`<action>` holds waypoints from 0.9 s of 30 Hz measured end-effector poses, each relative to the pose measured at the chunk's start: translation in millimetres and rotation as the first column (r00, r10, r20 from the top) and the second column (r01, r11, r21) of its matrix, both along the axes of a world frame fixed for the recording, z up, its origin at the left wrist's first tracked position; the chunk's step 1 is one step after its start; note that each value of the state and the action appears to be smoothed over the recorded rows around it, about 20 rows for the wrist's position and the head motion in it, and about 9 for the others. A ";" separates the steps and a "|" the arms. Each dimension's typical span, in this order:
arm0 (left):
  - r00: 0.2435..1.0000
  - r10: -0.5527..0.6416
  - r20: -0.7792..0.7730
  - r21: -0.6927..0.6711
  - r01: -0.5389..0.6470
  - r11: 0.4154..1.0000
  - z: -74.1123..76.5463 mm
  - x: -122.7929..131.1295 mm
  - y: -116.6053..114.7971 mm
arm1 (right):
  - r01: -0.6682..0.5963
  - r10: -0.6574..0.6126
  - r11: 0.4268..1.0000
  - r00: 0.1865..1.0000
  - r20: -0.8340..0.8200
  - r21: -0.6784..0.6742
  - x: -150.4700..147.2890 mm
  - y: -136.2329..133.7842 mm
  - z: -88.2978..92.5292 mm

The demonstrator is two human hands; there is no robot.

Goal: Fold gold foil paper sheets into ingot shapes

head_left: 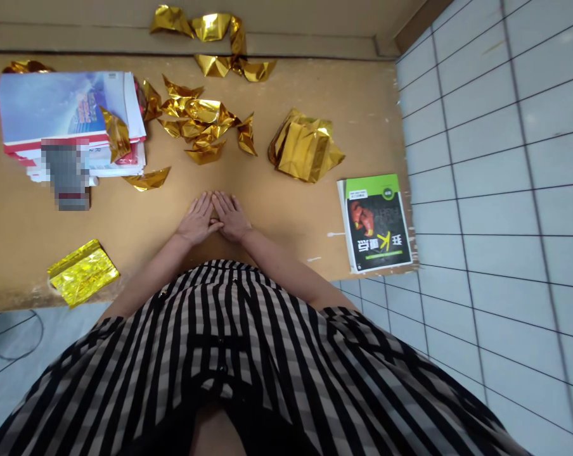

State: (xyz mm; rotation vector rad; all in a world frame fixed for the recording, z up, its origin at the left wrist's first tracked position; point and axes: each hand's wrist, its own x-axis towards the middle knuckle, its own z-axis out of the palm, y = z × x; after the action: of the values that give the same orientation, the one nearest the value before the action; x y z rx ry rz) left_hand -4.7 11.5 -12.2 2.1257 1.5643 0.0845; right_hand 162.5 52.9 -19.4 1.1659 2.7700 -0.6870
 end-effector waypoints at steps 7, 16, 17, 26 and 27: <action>0.994 0.087 -0.067 0.004 -0.087 0.996 6.0 -20.1 -13.8 | -0.002 0.002 1.000 1.000 0.031 -0.001 0.2 -1.3 9.1; 0.989 0.106 -0.107 -0.006 -0.107 0.994 4.6 -14.8 -14.3 | 0.000 0.000 1.000 1.000 0.019 0.016 5.0 -2.1 6.7; 0.989 0.110 -0.102 -0.002 -0.111 0.994 3.4 -14.3 -14.3 | 0.000 0.000 1.000 1.000 0.015 0.014 5.6 -1.9 6.6; 0.988 0.119 -0.102 0.004 -0.119 0.993 3.9 -9.3 -12.4 | 0.013 -0.013 1.000 0.999 0.037 -0.003 7.6 1.1 8.1; 0.987 0.117 -0.109 0.006 -0.117 0.993 4.3 -9.0 -12.1 | 0.015 -0.015 1.000 0.999 0.034 0.001 7.9 1.4 8.0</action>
State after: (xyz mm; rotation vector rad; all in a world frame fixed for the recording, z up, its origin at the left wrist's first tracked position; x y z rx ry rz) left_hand -13.7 -0.6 -7.9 2.0678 1.7523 0.0079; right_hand 170.4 54.2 -11.4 1.1880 2.7369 -0.6618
